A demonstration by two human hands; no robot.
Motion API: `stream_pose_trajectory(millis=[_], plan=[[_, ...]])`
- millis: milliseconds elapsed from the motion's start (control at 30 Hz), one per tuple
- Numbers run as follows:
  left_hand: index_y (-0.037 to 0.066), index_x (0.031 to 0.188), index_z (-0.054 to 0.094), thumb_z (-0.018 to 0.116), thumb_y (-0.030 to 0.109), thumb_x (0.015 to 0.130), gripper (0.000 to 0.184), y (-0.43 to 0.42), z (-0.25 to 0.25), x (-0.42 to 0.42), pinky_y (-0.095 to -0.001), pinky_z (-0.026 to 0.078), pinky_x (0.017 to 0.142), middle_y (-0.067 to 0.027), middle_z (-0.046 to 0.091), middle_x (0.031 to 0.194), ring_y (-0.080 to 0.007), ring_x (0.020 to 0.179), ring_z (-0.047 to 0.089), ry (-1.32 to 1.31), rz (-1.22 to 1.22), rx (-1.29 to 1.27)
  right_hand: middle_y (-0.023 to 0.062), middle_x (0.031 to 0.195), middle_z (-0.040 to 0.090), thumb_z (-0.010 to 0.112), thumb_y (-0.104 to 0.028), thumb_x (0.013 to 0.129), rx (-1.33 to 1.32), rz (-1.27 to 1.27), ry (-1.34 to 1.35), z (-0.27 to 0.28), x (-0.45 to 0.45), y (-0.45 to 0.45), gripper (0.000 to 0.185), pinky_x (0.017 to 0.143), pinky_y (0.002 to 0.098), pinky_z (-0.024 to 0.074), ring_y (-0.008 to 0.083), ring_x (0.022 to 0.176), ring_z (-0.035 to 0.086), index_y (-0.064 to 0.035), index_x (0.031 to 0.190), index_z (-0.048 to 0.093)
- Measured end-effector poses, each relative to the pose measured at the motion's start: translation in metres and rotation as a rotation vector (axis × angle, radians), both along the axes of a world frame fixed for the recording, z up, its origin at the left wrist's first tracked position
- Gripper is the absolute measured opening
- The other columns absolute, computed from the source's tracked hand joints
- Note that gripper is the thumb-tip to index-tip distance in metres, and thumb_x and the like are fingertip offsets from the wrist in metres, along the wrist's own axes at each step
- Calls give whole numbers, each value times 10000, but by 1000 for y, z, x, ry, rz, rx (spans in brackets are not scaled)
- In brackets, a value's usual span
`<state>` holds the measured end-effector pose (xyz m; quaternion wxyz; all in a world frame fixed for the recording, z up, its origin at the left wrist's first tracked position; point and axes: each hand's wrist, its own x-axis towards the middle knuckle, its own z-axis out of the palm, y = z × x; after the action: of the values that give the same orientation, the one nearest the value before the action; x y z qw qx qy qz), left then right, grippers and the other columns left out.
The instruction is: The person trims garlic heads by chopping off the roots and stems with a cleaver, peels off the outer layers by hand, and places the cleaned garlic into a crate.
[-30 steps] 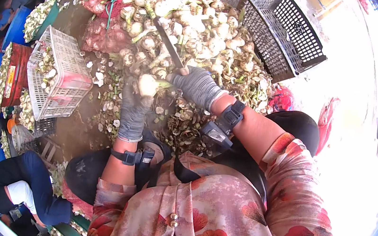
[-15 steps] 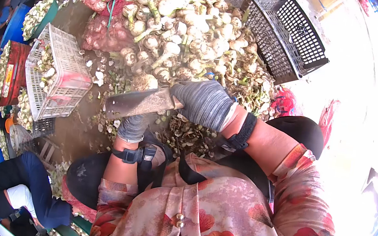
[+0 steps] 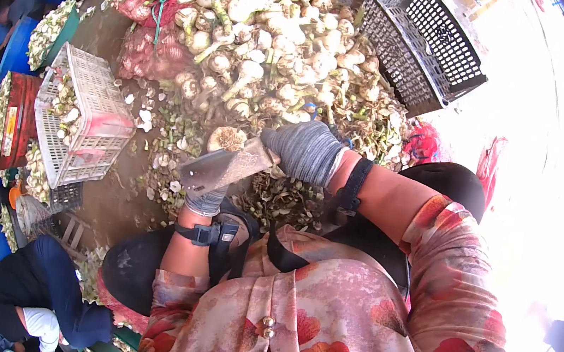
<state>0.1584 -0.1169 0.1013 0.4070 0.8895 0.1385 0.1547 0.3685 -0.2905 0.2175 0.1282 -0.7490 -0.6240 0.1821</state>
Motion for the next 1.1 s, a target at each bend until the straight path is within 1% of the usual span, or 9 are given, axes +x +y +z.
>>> stream_pose_trajectory(millis=[167,333,433,467,567,700,800,867,1100], plan=[[24,1171,503,747,145,715,531,-45,130,31,-321,506,839,-89,642,986,-199,917,629,-4,20,-446,195,708,654,553,-205,891,-444,-523,348,-34,68,6,200,613,436,524,355,673,657,-34,934,647],[33,1223,506,769,122,751,547,-25,111,31,-327,501,871,-95,632,1093,-180,982,613,-21,157,-557,176,734,648,608,-232,832,-40,-310,19,25,19,3,166,611,444,514,368,697,654,-75,884,607],[76,1330,467,651,212,884,501,12,16,-7,-361,459,955,-72,600,1208,-216,1076,584,60,-83,654,140,724,648,622,-135,719,42,-35,64,50,-6,-3,227,596,453,507,338,725,667,-78,937,600],[58,1363,423,574,222,932,484,23,-26,-22,-358,421,1015,-92,547,1292,-209,1173,531,76,-95,449,132,725,646,620,-126,715,36,8,30,52,-11,-5,242,587,454,504,337,721,666,-78,951,597],[31,1384,381,530,219,953,493,-11,64,17,-347,388,1055,-109,507,1338,-203,1235,480,-27,88,-793,127,731,643,610,-111,715,77,42,48,44,-12,-6,246,573,457,498,345,710,662,-83,959,596],[23,1387,366,539,181,946,499,-16,59,14,-329,398,1043,-112,509,1328,-201,1208,495,6,22,-920,147,729,641,606,-94,709,-69,37,20,34,-11,-4,267,582,461,495,351,723,660,-72,975,586],[63,1243,550,617,147,892,367,-12,67,11,-331,479,906,-81,608,1180,-206,1059,586,296,-128,36,154,721,636,608,-93,702,73,2,39,5,3,-4,292,582,466,488,361,722,656,-70,991,572],[32,1024,668,650,57,795,232,-17,59,14,-316,535,700,-87,679,957,-234,855,657,-226,-67,184,154,704,628,613,-102,698,22,6,16,1,5,-5,323,581,469,483,371,715,651,-76,1014,553],[37,1043,659,665,44,785,258,-43,60,23,-336,528,714,-86,679,922,-230,825,652,-177,40,4,156,721,634,605,-132,747,-77,-16,-6,-3,6,-2,392,602,477,490,378,720,653,-74,1125,519]])
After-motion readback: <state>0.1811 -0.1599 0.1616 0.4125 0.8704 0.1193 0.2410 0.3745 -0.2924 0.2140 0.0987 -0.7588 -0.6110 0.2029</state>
